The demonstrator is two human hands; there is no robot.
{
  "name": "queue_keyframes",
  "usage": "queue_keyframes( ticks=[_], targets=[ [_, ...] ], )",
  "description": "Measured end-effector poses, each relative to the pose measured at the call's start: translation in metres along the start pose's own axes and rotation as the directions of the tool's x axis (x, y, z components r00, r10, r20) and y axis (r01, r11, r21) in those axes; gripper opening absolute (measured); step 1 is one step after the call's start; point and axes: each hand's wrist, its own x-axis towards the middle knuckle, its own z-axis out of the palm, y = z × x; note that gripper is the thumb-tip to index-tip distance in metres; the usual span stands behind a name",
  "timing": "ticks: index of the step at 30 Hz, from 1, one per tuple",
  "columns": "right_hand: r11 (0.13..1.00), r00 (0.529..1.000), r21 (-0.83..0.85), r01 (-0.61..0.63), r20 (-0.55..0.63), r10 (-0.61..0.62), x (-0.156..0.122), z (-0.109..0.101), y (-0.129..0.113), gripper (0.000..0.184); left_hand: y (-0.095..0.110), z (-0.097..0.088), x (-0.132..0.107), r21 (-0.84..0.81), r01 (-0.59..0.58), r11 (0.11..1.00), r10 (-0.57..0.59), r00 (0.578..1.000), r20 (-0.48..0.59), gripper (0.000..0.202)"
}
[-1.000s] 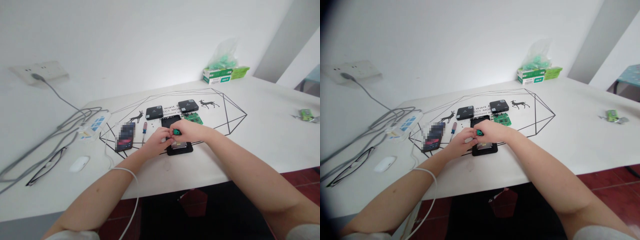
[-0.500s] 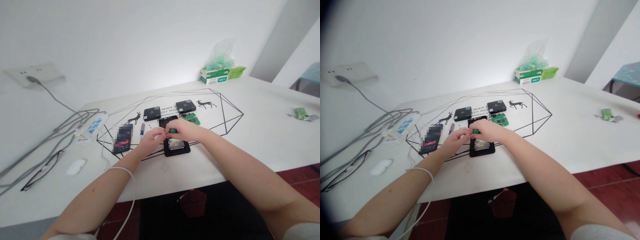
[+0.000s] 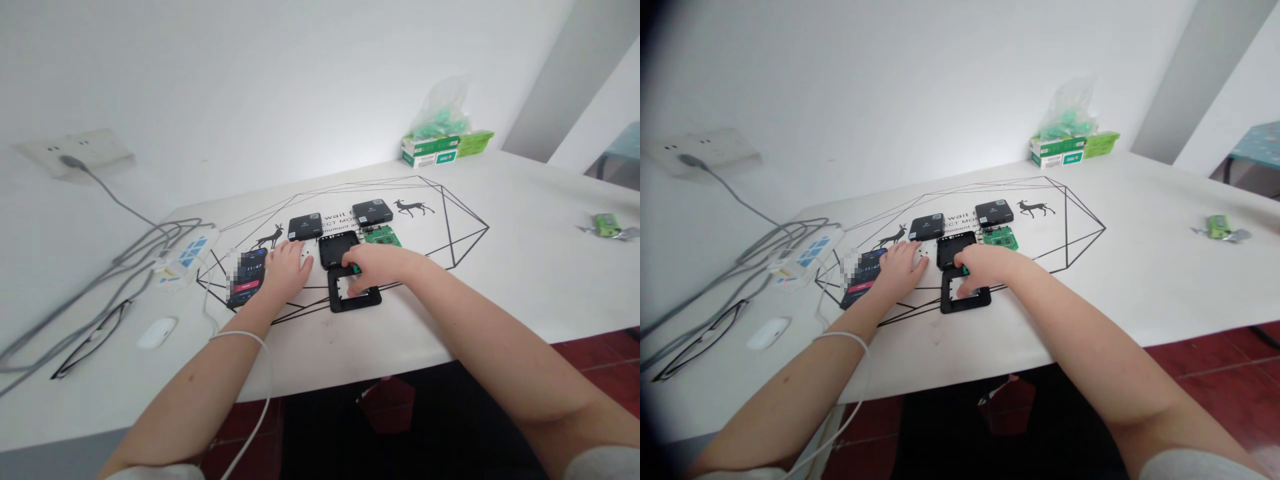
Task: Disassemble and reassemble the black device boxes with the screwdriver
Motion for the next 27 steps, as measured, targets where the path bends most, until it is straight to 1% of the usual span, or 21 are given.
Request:
queue_keyframes(
  ticks=[1,3,5,7,9,12,15,17,19,21,23,25,27],
  targets=[
    [1.000,1.000,-0.006,0.005,0.025,-0.005,0.000,0.000,-0.001,0.068,0.001,0.002,-0.001,-0.020,-0.027,0.999,0.027,0.999,0.028,0.044],
    [0.999,0.997,-0.029,0.041,0.061,-0.039,-0.001,0.001,-0.002,0.066,0.005,0.003,-0.004,-0.070,-0.097,0.993,0.104,0.990,0.100,0.048],
    [0.995,0.994,-0.058,0.087,0.075,-0.082,-0.001,0.001,-0.005,0.055,0.009,0.004,-0.007,-0.115,-0.171,0.979,0.189,0.966,0.178,0.054],
    [0.990,0.991,-0.080,0.118,0.076,-0.112,-0.002,0.003,-0.008,0.044,0.012,0.004,-0.010,-0.144,-0.219,0.965,0.248,0.941,0.230,0.055],
    [0.990,0.992,-0.091,0.111,0.065,-0.106,-0.002,0.005,-0.012,0.039,0.014,0.004,-0.012,-0.155,-0.235,0.960,0.268,0.930,0.251,0.052],
    [0.993,0.994,-0.066,0.094,0.066,-0.089,-0.002,0.006,-0.013,0.034,0.013,0.005,-0.012,-0.148,-0.228,0.962,0.261,0.930,0.258,0.050],
    [0.996,0.995,-0.007,0.088,0.050,-0.088,-0.005,0.000,-0.008,0.033,0.012,0.005,-0.011,-0.140,-0.220,0.966,0.250,0.931,0.265,0.051],
    [0.998,0.998,-0.002,0.057,0.027,-0.057,-0.009,-0.007,-0.001,0.036,0.012,0.004,-0.011,-0.137,-0.221,0.966,0.251,0.929,0.273,0.052],
    [0.999,0.999,-0.033,-0.016,0.043,0.018,-0.014,-0.015,0.008,0.038,0.013,0.002,-0.011,-0.142,-0.226,0.964,0.258,0.925,0.280,0.053],
    [0.989,0.985,-0.087,-0.122,0.115,0.132,-0.017,-0.021,0.017,0.035,0.014,0.000,-0.011,-0.151,-0.228,0.962,0.263,0.922,0.285,0.052],
    [0.969,0.955,-0.127,-0.210,0.186,0.231,-0.019,-0.023,0.024,0.037,0.015,-0.001,-0.012,-0.151,-0.222,0.963,0.258,0.922,0.288,0.051],
    [0.959,0.935,-0.133,-0.249,0.225,0.274,-0.020,-0.023,0.029,0.043,0.015,-0.001,-0.012,-0.146,-0.220,0.965,0.254,0.924,0.287,0.051],
    [0.961,0.934,-0.119,-0.248,0.233,0.270,-0.020,-0.022,0.031,0.045,0.015,0.000,-0.012,-0.142,-0.220,0.965,0.253,0.924,0.286,0.051]
  ],
)
